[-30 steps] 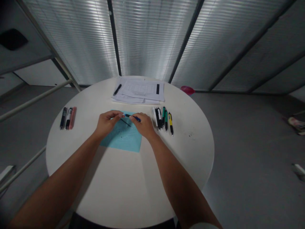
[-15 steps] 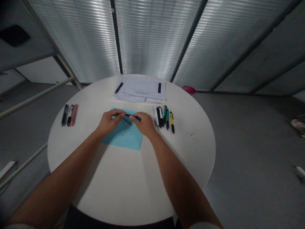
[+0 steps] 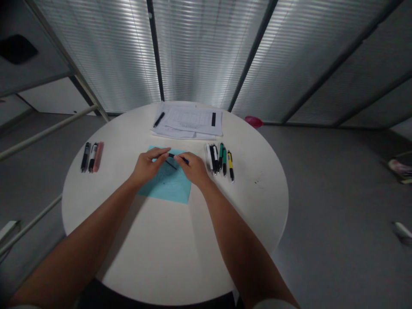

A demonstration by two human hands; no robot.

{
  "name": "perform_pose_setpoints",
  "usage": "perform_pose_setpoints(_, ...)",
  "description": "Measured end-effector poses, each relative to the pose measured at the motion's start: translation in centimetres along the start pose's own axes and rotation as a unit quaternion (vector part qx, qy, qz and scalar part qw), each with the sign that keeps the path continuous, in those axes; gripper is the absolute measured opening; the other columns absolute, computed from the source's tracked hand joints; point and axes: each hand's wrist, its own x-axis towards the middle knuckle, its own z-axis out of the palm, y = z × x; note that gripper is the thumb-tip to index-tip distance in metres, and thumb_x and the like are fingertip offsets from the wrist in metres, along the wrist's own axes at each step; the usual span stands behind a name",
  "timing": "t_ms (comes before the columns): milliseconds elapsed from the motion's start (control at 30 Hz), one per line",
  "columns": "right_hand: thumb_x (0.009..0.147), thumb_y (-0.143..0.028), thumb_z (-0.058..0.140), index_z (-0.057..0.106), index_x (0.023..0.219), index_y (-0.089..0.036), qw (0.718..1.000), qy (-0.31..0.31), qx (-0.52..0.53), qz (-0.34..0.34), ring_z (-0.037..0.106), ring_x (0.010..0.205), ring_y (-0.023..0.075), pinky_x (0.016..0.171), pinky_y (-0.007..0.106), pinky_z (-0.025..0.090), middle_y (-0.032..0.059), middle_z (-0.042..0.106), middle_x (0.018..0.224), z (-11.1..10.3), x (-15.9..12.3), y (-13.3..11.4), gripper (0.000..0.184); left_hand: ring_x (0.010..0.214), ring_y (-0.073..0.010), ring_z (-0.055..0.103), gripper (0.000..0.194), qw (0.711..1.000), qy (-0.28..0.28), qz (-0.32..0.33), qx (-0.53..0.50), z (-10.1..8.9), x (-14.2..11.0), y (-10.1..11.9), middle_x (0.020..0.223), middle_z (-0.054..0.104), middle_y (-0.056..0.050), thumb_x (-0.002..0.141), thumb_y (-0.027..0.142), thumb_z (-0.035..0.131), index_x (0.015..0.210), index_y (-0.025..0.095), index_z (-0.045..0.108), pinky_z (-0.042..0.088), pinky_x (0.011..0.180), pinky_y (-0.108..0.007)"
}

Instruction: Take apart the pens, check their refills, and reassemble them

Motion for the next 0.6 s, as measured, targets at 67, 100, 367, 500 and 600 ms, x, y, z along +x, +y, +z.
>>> perform_pose_setpoints(67, 0.095, -0.044, 0.051, 0.071, 0.091, -0.022, 1.000, 0.000, 0.005, 0.007, 0.065, 0.088, 0.0171, 0.081, 0.029, 0.046, 0.0030, 0.072, 0.091, 0.04, 0.01, 0.04, 0.030, 0.079, -0.0167, 0.064, 0.028, 1.000, 0.015, -0.015, -0.022, 0.16, 0.01, -0.12, 0.089, 0.070, -0.006, 0.086, 0.032, 0.063, 0.111, 0.021, 0.070, 0.052, 0.076, -0.032)
perform_pose_setpoints(100, 0.095, -0.045, 0.051, 0.071, 0.090, -0.022, 1.000, -0.001, 0.011, 0.012, 0.065, 0.086, 0.0169, 0.079, 0.029, 0.046, 0.0026, 0.072, 0.089, 0.07, 0.03, 0.08, 0.030, 0.077, -0.0160, 0.064, 0.028, 0.999, 0.024, -0.019, -0.034, 0.22, 0.02, -0.19, 0.088, 0.070, -0.005, 0.085, 0.032, 0.064, 0.110, 0.021, 0.068, 0.052, 0.075, -0.032)
perform_pose_setpoints(367, 0.095, -0.044, 0.050, 0.069, 0.087, -0.021, 0.999, 0.013, 0.021, 0.026, 0.062, 0.075, 0.0156, 0.071, 0.027, 0.044, 0.0001, 0.068, 0.077, 0.11, 0.08, 0.12, 0.031, 0.077, -0.0169, 0.062, 0.015, 0.999, 0.023, -0.027, -0.014, 0.02, -0.03, 0.30, 0.086, 0.071, -0.006, 0.084, 0.031, 0.064, 0.089, 0.018, 0.070, 0.051, 0.076, -0.032)
perform_pose_setpoints(500, 0.095, -0.044, 0.049, 0.068, 0.086, -0.022, 0.999, 0.021, 0.017, 0.019, 0.062, 0.075, 0.0160, 0.072, 0.028, 0.044, 0.0002, 0.067, 0.077, 0.06, 0.08, -0.06, 0.030, 0.081, -0.0175, 0.064, 0.017, 1.000, 0.018, -0.015, -0.014, -0.12, -0.07, 0.52, 0.093, 0.073, -0.006, 0.086, 0.030, 0.060, 0.092, 0.019, 0.072, 0.051, 0.080, -0.033)
perform_pose_setpoints(600, 0.096, -0.046, 0.048, 0.066, 0.088, -0.022, 0.999, 0.043, 0.007, 0.013, 0.061, 0.079, 0.0165, 0.074, 0.028, 0.044, 0.0015, 0.067, 0.083, -0.06, 0.06, -0.20, 0.031, 0.085, -0.0178, 0.064, 0.016, 1.000, 0.030, 0.000, 0.007, -0.25, -0.02, 0.29, 0.094, 0.072, -0.006, 0.085, 0.024, 0.058, 0.092, 0.019, 0.071, 0.050, 0.081, -0.033)
